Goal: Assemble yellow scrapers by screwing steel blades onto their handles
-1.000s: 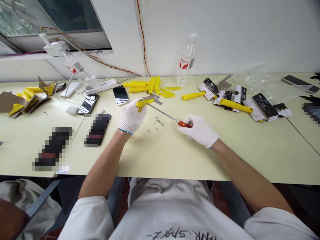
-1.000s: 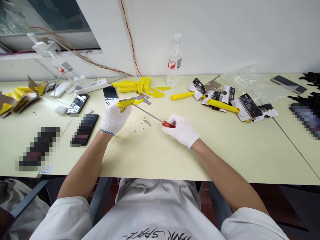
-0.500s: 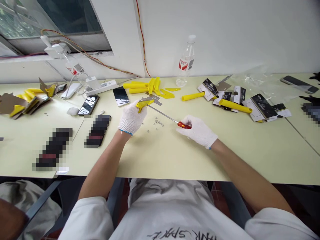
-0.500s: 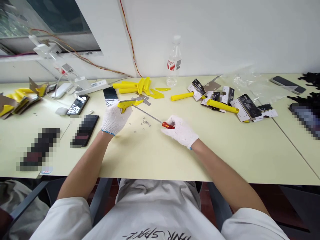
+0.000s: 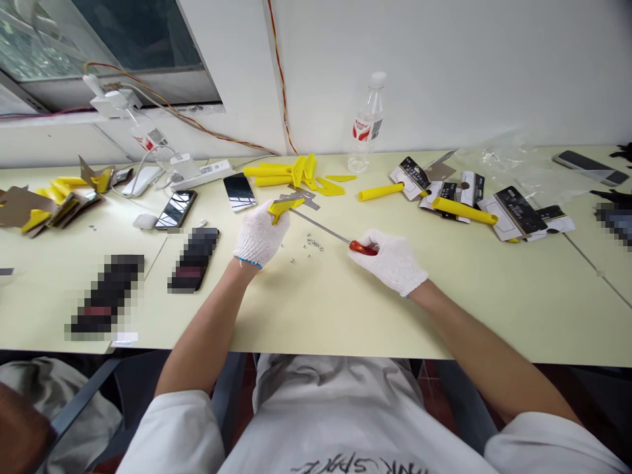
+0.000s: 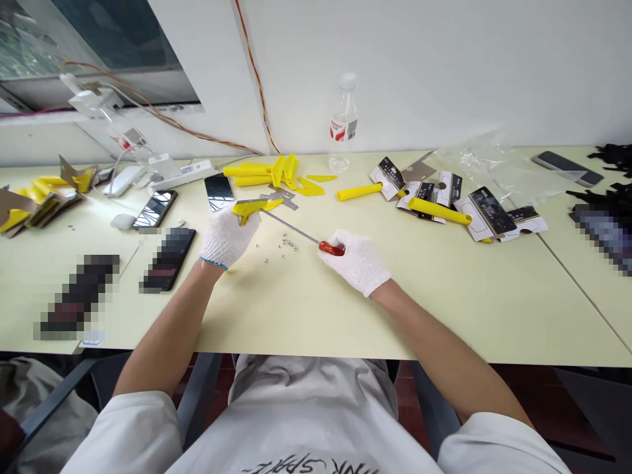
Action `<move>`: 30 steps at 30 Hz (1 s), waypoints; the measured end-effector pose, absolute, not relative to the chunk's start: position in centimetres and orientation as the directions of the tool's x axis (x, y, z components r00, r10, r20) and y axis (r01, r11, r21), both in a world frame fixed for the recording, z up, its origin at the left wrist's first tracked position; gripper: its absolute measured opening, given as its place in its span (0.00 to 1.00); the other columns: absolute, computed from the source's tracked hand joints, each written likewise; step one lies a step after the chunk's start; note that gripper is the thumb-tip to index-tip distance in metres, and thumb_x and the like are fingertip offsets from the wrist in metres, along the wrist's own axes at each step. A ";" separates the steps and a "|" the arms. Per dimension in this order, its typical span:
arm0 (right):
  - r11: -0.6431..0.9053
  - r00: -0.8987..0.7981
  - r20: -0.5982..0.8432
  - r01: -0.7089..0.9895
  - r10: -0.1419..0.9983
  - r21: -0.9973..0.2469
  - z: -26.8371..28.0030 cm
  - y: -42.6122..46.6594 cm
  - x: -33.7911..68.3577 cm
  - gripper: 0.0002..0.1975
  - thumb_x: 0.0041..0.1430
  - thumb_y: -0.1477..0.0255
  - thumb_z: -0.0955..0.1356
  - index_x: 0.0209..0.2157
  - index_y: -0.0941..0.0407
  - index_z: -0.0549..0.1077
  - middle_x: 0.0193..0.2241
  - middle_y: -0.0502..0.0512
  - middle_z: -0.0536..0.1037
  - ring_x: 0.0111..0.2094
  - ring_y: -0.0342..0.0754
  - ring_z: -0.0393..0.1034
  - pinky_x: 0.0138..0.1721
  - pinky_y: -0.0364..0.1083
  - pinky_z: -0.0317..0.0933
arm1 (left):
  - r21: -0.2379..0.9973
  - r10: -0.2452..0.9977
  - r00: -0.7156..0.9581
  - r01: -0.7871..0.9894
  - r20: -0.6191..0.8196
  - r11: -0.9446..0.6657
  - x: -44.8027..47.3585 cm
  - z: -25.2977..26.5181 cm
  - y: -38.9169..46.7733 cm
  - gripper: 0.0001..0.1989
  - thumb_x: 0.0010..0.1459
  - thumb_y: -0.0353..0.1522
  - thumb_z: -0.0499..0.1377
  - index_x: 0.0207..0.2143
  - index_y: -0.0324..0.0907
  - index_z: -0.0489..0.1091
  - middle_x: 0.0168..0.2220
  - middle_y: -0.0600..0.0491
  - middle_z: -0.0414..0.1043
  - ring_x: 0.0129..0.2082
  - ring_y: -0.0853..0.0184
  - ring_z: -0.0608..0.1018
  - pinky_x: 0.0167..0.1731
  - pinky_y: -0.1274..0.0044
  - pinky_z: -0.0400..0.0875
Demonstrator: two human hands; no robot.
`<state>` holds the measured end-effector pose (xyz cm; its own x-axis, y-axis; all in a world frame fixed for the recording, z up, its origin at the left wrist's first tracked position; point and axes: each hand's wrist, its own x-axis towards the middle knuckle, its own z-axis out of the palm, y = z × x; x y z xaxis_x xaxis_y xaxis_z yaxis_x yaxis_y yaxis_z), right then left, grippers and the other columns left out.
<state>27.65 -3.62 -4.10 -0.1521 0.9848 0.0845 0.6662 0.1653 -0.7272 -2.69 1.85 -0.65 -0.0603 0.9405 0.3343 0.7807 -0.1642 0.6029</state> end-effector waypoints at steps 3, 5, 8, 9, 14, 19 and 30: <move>0.274 -0.195 0.194 0.707 0.962 -0.652 -4.0 -3.7 27.6 0.17 0.72 0.56 0.69 0.36 0.54 0.82 0.34 0.59 0.82 0.37 0.56 0.77 0.42 0.52 0.66 | 0.580 0.943 -0.031 0.795 0.332 -0.178 -2.6 -0.8 2.0 0.04 0.71 0.28 0.63 0.40 0.41 0.75 0.36 0.51 0.80 0.48 0.60 0.81 0.57 0.70 0.75; 0.222 -0.212 0.102 0.677 0.972 -0.702 -3.7 -3.8 27.4 0.23 0.77 0.53 0.64 0.38 0.54 0.83 0.31 0.58 0.81 0.36 0.56 0.76 0.41 0.53 0.66 | 0.574 0.943 0.006 0.792 0.334 -0.208 -2.5 -1.0 2.3 0.03 0.74 0.27 0.63 0.47 0.37 0.78 0.44 0.50 0.83 0.50 0.62 0.81 0.60 0.69 0.75; 0.048 -0.227 -0.109 0.593 0.968 -0.804 -3.5 -3.9 27.4 0.22 0.72 0.48 0.69 0.42 0.53 0.80 0.33 0.55 0.83 0.33 0.54 0.76 0.37 0.50 0.66 | 0.572 0.940 0.029 0.787 0.340 -0.231 -2.5 -1.3 2.7 0.12 0.77 0.36 0.67 0.55 0.35 0.79 0.53 0.46 0.82 0.53 0.59 0.83 0.60 0.63 0.79; 0.031 -0.225 -0.126 0.586 0.966 -0.810 -3.6 -3.9 27.4 0.21 0.66 0.48 0.74 0.43 0.53 0.78 0.35 0.55 0.84 0.33 0.53 0.76 0.37 0.50 0.66 | 0.572 0.939 0.030 0.786 0.344 -0.234 -2.5 -1.4 2.7 0.15 0.77 0.39 0.67 0.56 0.36 0.79 0.54 0.45 0.82 0.54 0.57 0.83 0.59 0.61 0.81; 0.202 -0.169 0.118 0.670 0.979 -0.714 -4.2 -3.7 27.7 0.15 0.66 0.55 0.73 0.34 0.53 0.77 0.34 0.57 0.83 0.37 0.55 0.76 0.42 0.51 0.65 | 0.577 0.929 0.038 0.775 0.368 -0.260 -2.5 -1.4 2.4 0.09 0.76 0.27 0.63 0.53 0.36 0.82 0.52 0.47 0.85 0.54 0.58 0.84 0.62 0.66 0.77; 0.126 -0.210 -0.020 0.655 0.977 -0.745 -3.0 -3.8 27.5 0.25 0.77 0.52 0.61 0.31 0.52 0.72 0.28 0.58 0.79 0.31 0.54 0.73 0.38 0.52 0.63 | 0.588 0.917 0.035 0.758 0.398 -0.284 -1.9 -1.6 2.3 0.15 0.70 0.21 0.58 0.51 0.39 0.83 0.51 0.48 0.87 0.53 0.59 0.86 0.59 0.70 0.78; 0.260 -0.172 0.198 0.722 0.965 -0.642 -4.3 -3.6 27.7 0.15 0.70 0.57 0.69 0.35 0.52 0.78 0.38 0.62 0.86 0.42 0.60 0.79 0.46 0.54 0.67 | 0.587 0.908 0.013 0.759 0.418 -0.281 -1.6 -1.7 2.6 0.12 0.69 0.23 0.61 0.50 0.38 0.83 0.50 0.47 0.86 0.52 0.60 0.87 0.58 0.67 0.81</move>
